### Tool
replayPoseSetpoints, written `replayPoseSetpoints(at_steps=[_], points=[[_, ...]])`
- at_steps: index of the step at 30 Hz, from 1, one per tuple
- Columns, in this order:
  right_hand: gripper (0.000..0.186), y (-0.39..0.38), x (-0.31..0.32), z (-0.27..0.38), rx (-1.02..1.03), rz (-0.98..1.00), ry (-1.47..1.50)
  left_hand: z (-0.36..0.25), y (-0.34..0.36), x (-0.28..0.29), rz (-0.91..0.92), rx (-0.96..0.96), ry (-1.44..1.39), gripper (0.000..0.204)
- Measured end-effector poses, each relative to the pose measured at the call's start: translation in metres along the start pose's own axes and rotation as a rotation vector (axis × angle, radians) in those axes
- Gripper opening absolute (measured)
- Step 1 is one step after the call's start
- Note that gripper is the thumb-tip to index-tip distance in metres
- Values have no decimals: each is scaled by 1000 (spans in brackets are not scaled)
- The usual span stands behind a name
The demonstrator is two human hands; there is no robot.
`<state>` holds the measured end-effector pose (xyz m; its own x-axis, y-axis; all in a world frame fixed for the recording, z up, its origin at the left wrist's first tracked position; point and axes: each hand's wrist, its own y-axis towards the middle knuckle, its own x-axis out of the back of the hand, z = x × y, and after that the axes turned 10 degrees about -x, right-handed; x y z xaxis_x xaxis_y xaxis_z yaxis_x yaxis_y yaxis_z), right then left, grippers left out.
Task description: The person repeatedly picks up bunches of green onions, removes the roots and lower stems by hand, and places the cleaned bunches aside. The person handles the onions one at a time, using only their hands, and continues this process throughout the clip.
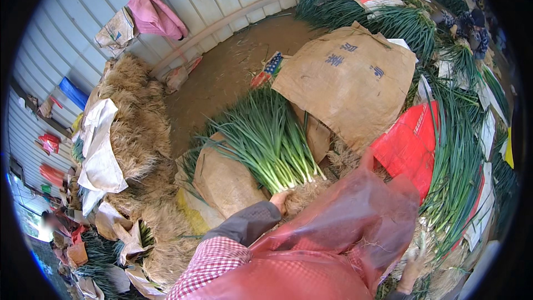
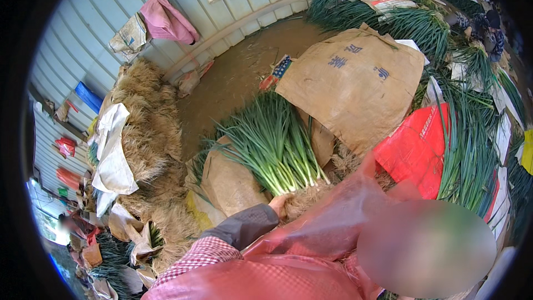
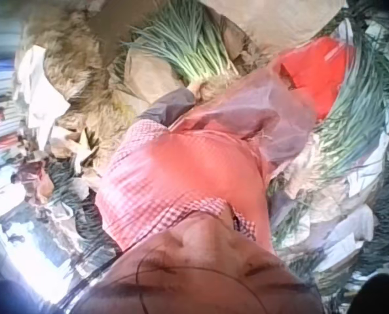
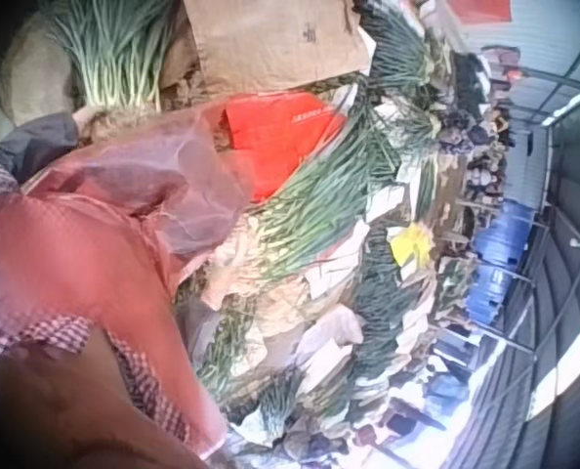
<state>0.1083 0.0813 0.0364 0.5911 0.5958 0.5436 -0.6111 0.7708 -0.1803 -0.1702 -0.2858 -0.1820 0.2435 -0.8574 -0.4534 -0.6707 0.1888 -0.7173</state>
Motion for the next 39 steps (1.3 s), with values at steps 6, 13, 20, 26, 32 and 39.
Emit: replayPoseSetpoints(at_steps=[6,13,20,26,32,39], points=[[8,-65,7,-22,-261,104,-22,-71,-57,-2,649,-431,1339,23],[32,-113,93,-239,-401,706,-766,-89,-95,22,333,-86,1414,13],[57,100,43,-69,-311,-111,-362,-143,-160,-217,577,-754,1019,8],[66,211,9,-119,-154,-374,-633,-43,-211,-363,1038,-679,1018,20],[32,135,88,-72,-625,117,21,43,-192,-352,1247,-212,768,22],[51,35,72,-82,-353,10,889,148,-162,-343,1203,127,825,25]])
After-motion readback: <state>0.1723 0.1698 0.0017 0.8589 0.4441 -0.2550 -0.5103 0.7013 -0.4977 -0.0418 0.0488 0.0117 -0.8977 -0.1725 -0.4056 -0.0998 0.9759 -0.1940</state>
